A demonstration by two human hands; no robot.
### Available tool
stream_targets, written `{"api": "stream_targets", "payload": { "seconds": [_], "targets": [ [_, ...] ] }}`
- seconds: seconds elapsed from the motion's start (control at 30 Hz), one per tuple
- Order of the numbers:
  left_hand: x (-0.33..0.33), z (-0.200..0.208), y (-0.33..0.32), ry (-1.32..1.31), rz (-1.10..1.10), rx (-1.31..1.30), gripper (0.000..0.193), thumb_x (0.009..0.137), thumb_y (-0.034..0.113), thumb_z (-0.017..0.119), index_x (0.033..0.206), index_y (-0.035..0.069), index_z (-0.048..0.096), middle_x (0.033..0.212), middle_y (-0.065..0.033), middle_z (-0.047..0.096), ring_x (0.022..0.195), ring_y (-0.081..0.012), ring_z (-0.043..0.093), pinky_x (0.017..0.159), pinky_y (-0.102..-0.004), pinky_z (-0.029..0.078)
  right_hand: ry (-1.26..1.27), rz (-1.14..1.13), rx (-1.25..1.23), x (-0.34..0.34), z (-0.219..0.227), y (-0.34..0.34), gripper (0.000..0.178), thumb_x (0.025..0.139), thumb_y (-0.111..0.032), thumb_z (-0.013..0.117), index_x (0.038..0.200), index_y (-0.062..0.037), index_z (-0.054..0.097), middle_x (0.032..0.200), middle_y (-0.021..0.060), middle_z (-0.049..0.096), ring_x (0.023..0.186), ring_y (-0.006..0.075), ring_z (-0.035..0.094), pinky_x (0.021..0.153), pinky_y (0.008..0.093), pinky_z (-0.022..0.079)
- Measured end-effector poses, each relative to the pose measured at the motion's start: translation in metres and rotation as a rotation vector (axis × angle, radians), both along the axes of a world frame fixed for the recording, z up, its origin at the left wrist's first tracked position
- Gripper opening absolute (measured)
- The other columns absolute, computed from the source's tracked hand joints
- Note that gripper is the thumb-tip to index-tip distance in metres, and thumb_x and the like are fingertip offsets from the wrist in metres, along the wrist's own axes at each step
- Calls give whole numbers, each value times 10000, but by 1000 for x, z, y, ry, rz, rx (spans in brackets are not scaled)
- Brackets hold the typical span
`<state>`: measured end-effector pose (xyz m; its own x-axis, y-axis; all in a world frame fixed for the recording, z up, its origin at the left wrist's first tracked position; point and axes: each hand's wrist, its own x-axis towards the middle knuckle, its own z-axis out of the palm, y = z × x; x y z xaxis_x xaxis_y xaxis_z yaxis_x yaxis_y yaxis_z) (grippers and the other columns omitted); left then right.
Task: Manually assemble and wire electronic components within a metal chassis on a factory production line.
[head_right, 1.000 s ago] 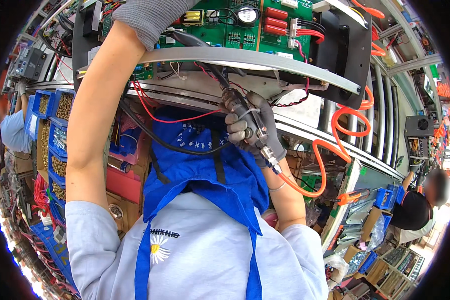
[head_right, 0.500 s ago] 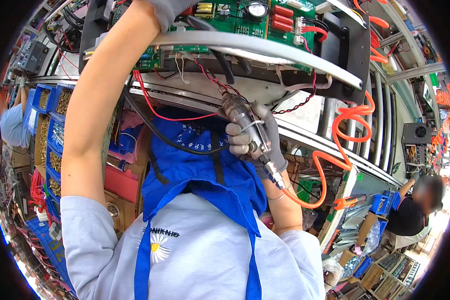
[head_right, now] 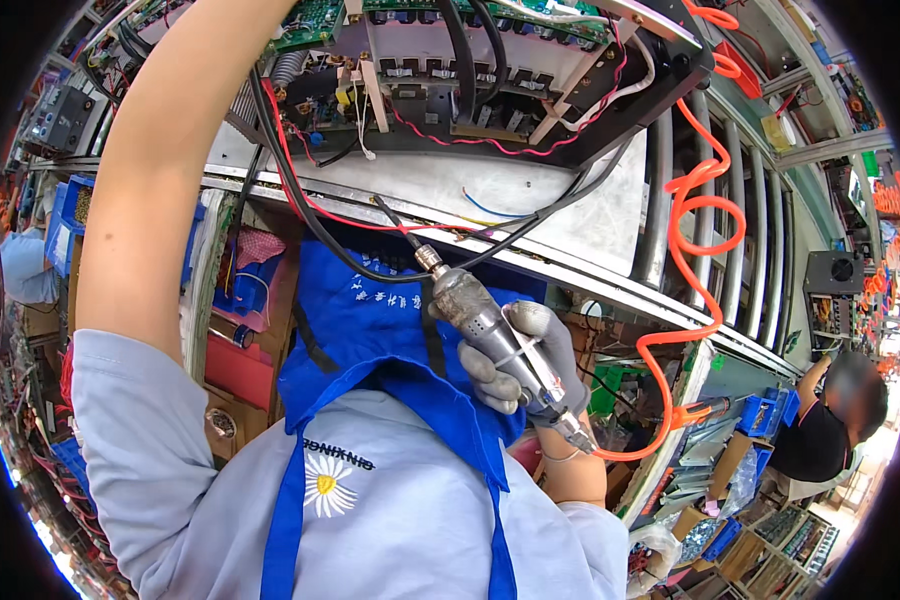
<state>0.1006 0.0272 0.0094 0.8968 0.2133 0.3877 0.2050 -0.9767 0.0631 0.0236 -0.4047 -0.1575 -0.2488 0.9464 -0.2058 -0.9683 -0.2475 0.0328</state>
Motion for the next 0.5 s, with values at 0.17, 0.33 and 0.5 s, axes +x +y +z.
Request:
{"api": "stream_targets", "payload": {
  "seconds": [0.17, 0.33, 0.5],
  "targets": [
    [-103, 25, -118, -298, -154, -657, 636, 866, 480, 634, 1200, -60, 595, 981, -195, 673, 944, -366, 645, 865, -423, 498, -92, -2, -32, 18, 8, -3, 689, 942, -429, 501, 1405, 68, 378, 777, 197, 578, 462, 167, 546, 413, 303, 501],
    [-211, -101, -175, -48, -2, -1440, 517, 974, 474, 524, 1165, 7, 635, 774, -79, 655, 618, -117, 630, 509, -206, 486, -166, 0, -41, 35, 20, -1, 720, 933, -412, 509, 1428, 72, 314, 787, 211, 570, 460, 160, 537, 378, 278, 481],
    [-232, -175, -195, -34, 254, -2223, 806, 942, 671, 423, 1327, -33, 505, 925, -130, 647, 646, -120, 623, 461, -186, 456, -196, 94, 20, 48, 33, 2, 914, 884, -400, 597, 1491, 102, 132, 797, 196, 563, 514, 183, 557, 452, 312, 489]
  ]
}}
